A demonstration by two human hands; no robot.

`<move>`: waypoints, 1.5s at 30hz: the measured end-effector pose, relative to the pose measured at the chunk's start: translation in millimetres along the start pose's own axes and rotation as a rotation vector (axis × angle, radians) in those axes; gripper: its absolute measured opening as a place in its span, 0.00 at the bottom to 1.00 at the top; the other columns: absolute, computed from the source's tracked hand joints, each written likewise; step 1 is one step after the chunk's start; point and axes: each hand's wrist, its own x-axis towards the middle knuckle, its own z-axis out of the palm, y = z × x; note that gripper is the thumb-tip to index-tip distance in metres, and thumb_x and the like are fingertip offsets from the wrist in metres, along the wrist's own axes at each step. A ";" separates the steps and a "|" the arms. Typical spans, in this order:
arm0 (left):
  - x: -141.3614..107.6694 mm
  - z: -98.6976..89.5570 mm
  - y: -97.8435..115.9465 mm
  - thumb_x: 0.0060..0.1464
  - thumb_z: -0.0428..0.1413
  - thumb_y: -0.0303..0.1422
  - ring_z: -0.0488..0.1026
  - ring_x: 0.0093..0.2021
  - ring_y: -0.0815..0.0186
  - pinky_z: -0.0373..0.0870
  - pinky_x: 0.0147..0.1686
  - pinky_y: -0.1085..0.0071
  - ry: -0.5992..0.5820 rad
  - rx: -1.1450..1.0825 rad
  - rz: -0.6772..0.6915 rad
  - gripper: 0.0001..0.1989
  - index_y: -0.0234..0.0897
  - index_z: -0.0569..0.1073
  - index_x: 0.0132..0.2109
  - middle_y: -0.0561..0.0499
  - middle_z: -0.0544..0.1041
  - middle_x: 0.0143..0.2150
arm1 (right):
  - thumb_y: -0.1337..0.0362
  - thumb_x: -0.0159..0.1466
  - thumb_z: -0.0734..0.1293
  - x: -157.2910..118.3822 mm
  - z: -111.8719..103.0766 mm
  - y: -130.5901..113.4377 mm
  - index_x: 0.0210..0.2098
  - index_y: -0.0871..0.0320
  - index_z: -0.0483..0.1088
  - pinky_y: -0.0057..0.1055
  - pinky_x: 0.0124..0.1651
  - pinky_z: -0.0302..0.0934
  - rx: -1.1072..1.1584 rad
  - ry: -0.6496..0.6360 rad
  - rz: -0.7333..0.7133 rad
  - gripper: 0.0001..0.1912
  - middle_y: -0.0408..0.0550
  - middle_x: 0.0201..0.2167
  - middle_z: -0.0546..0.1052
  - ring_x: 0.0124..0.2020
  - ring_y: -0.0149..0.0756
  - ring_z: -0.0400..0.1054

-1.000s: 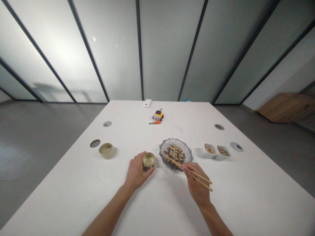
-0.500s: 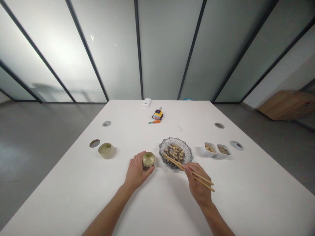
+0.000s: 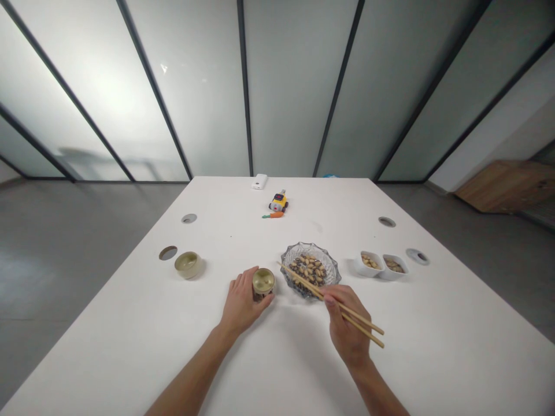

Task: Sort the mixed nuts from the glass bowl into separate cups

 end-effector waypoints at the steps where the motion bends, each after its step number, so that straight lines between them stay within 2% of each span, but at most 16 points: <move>1: 0.2 0.0 -0.1 0.55 0.65 0.40 0.73 0.59 0.49 0.67 0.58 0.51 -0.009 -0.002 -0.002 0.31 0.43 0.64 0.62 0.43 0.76 0.59 | 0.60 0.72 0.66 0.6 -0.8 3.4 0.37 0.54 0.78 0.36 0.41 0.73 -0.031 0.017 -0.024 0.10 0.47 0.34 0.81 0.36 0.38 0.77; 5: 0.5 -0.3 -0.8 0.55 0.65 0.39 0.73 0.59 0.48 0.67 0.58 0.50 -0.024 -0.004 -0.009 0.31 0.43 0.64 0.62 0.43 0.76 0.60 | 0.60 0.72 0.66 1.1 -6.0 24.8 0.38 0.54 0.78 0.37 0.43 0.74 -0.138 0.007 -0.087 0.09 0.48 0.34 0.81 0.37 0.39 0.77; 11: 0.0 0.8 -2.0 0.55 0.65 0.39 0.73 0.59 0.49 0.67 0.57 0.51 -0.009 -0.015 0.008 0.30 0.44 0.65 0.62 0.43 0.76 0.59 | 0.60 0.72 0.66 -3.5 -4.8 40.1 0.39 0.55 0.77 0.36 0.43 0.74 -0.108 -0.082 -0.062 0.09 0.49 0.35 0.80 0.37 0.38 0.76; 27: 0.8 -0.2 -1.4 0.54 0.66 0.39 0.74 0.58 0.48 0.69 0.56 0.51 -0.006 -0.006 0.006 0.30 0.44 0.65 0.61 0.44 0.77 0.59 | 0.61 0.72 0.66 -1.1 -5.8 45.4 0.39 0.55 0.79 0.36 0.44 0.74 -0.122 -0.059 -0.068 0.09 0.49 0.36 0.81 0.38 0.38 0.77; 32: 1.1 -0.1 -0.7 0.54 0.66 0.40 0.74 0.58 0.48 0.69 0.57 0.51 -0.004 0.000 -0.001 0.31 0.44 0.66 0.62 0.44 0.77 0.59 | 0.59 0.72 0.66 2.7 -7.7 24.8 0.38 0.55 0.79 0.37 0.43 0.73 -0.111 0.060 -0.022 0.11 0.49 0.35 0.82 0.37 0.39 0.77; 35: 0.9 -0.1 -0.2 0.55 0.65 0.40 0.74 0.58 0.48 0.68 0.57 0.51 -0.004 0.004 0.002 0.30 0.44 0.65 0.62 0.44 0.77 0.59 | 0.60 0.73 0.65 1.0 -4.3 5.6 0.37 0.54 0.78 0.36 0.41 0.74 -0.025 0.005 0.007 0.11 0.48 0.34 0.82 0.37 0.38 0.78; 38: 0.7 0.0 -0.3 0.55 0.65 0.39 0.74 0.59 0.49 0.68 0.57 0.51 -0.007 0.007 -0.002 0.30 0.44 0.65 0.62 0.44 0.76 0.59 | 0.60 0.72 0.66 -1.2 -0.4 -3.5 0.37 0.53 0.78 0.34 0.40 0.74 0.031 -0.064 -0.035 0.10 0.47 0.34 0.82 0.36 0.37 0.78; 41: 0.4 0.1 -1.0 0.55 0.65 0.39 0.73 0.59 0.49 0.68 0.57 0.51 -0.012 0.008 -0.001 0.31 0.43 0.65 0.62 0.44 0.76 0.60 | 0.61 0.72 0.66 -0.1 -0.3 4.6 0.38 0.54 0.78 0.34 0.42 0.74 0.000 -0.020 -0.089 0.09 0.46 0.35 0.82 0.37 0.36 0.78; 45: 0.1 0.3 -1.9 0.55 0.65 0.40 0.74 0.59 0.49 0.68 0.57 0.53 0.002 0.005 0.011 0.30 0.45 0.65 0.62 0.45 0.77 0.59 | 0.61 0.71 0.67 3.3 -3.1 28.2 0.39 0.54 0.78 0.34 0.44 0.74 -0.065 -0.003 -0.116 0.08 0.47 0.36 0.81 0.38 0.37 0.77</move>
